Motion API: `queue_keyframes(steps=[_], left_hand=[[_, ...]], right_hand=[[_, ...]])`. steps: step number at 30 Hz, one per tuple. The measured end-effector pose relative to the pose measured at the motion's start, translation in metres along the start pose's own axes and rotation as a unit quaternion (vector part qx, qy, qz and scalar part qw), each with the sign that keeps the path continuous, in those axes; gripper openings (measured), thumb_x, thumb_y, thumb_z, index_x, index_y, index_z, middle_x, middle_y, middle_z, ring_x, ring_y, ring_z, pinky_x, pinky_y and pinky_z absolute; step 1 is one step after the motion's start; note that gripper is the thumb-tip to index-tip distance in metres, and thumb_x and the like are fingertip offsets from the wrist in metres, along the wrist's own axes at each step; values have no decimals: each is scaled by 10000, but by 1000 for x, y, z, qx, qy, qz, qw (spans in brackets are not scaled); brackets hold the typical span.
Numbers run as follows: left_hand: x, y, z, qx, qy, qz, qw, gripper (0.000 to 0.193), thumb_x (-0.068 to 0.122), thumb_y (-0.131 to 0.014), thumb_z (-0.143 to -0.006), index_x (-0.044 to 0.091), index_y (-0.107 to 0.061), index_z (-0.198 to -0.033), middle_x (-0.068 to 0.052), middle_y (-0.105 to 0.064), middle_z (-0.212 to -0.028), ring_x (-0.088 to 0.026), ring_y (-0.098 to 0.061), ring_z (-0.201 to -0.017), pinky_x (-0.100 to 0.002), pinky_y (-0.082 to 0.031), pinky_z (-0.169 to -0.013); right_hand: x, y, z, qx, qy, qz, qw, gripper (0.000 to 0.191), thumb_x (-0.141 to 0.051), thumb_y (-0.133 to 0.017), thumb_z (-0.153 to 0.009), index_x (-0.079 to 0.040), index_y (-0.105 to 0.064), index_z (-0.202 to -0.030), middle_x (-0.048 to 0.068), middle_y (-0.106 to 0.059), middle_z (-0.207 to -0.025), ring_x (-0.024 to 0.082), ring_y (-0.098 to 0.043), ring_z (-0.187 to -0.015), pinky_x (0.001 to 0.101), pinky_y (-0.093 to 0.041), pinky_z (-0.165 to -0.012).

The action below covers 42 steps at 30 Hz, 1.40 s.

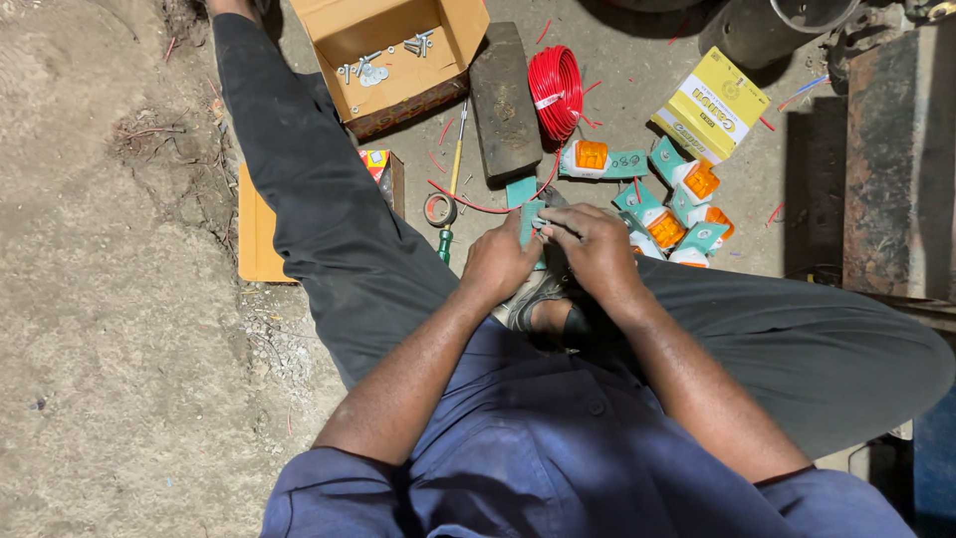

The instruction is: The person sits on the floor and uses a screwdriver to tighten a screw on a small electrical component. They then cut a red wire with pliers, strip the ends, and insert the wire into the component, securing it with a screw.

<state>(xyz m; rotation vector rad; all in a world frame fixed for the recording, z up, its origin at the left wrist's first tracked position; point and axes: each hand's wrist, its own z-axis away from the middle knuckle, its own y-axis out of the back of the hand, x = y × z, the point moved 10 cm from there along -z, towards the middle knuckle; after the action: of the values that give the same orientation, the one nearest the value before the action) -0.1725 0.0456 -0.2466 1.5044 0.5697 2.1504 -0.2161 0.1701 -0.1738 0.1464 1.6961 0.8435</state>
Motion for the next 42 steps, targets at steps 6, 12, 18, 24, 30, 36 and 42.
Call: queue_keyframes(steps=[6, 12, 18, 24, 30, 36, 42], left_hand=[[-3, -4, 0, -26, 21, -21, 999, 557, 378, -589, -929, 21, -492, -1345, -277, -716, -943, -483, -682, -902, -597, -510, -837], [-3, -6, 0, -23, 15, -34, 999, 493, 331, -575, -928, 0, -517, -1288, -272, -720, -951, -474, -691, -911, -583, -516, -853], [-5, -6, 0, -32, 26, -30, 999, 536, 317, -581, -898, -16, -497, -1309, -285, -713, -927, -480, -684, -895, -584, -512, -841], [-1, -4, 3, -26, 6, -37, 999, 495, 312, -603, -913, -20, -520, -1270, -277, -713, -927, -473, -683, -903, -582, -515, -832], [10, -2, 6, -7, -36, -29, 999, 443, 293, -603, -918, 6, -550, -1252, -270, -710, -928, -472, -683, -891, -585, -510, -818], [1, 4, 3, 1, -13, -24, 1000, 425, 267, -622, -905, 17, -552, -1241, -269, -711, -906, -478, -678, -889, -588, -505, -816], [1, 4, 3, 23, -43, -40, 998, 457, 140, -662, -810, -2, -534, -1225, -272, -693, -949, -488, -661, -916, -589, -496, -835]], right_hand=[[-8, 2, 2, 12, 34, 35, 999, 218, -71, -773, -881, -43, -763, -1098, 129, -726, -1055, 306, -710, -982, 386, -558, -865], [-20, 6, 3, 20, 75, 54, 996, 170, -67, -767, -891, -6, -717, -1041, 143, -704, -1074, 331, -702, -1001, 404, -562, -876], [-20, 6, 3, 10, 66, 53, 996, 172, -76, -765, -882, -17, -727, -1039, 140, -719, -1041, 324, -710, -973, 401, -564, -856], [8, 0, -1, -2, -43, 58, 997, 239, -260, -744, -955, -22, -729, -949, 178, -704, -832, 332, -708, -762, 421, -542, -703], [44, -9, 10, -33, -157, 62, 985, 478, -431, -584, -1068, 13, -674, -915, 207, -684, -748, 401, -665, -724, 470, -496, -678], [33, -40, 14, -151, -20, 108, 982, 537, -539, -639, -1036, -32, -696, -866, 297, -649, -1044, 447, -635, -1001, 481, -505, -815], [33, -44, 16, -169, -90, 61, 980, 472, -533, -650, -985, -71, -668, -890, 101, -731, -800, 312, -672, -930, 445, -508, -861]])
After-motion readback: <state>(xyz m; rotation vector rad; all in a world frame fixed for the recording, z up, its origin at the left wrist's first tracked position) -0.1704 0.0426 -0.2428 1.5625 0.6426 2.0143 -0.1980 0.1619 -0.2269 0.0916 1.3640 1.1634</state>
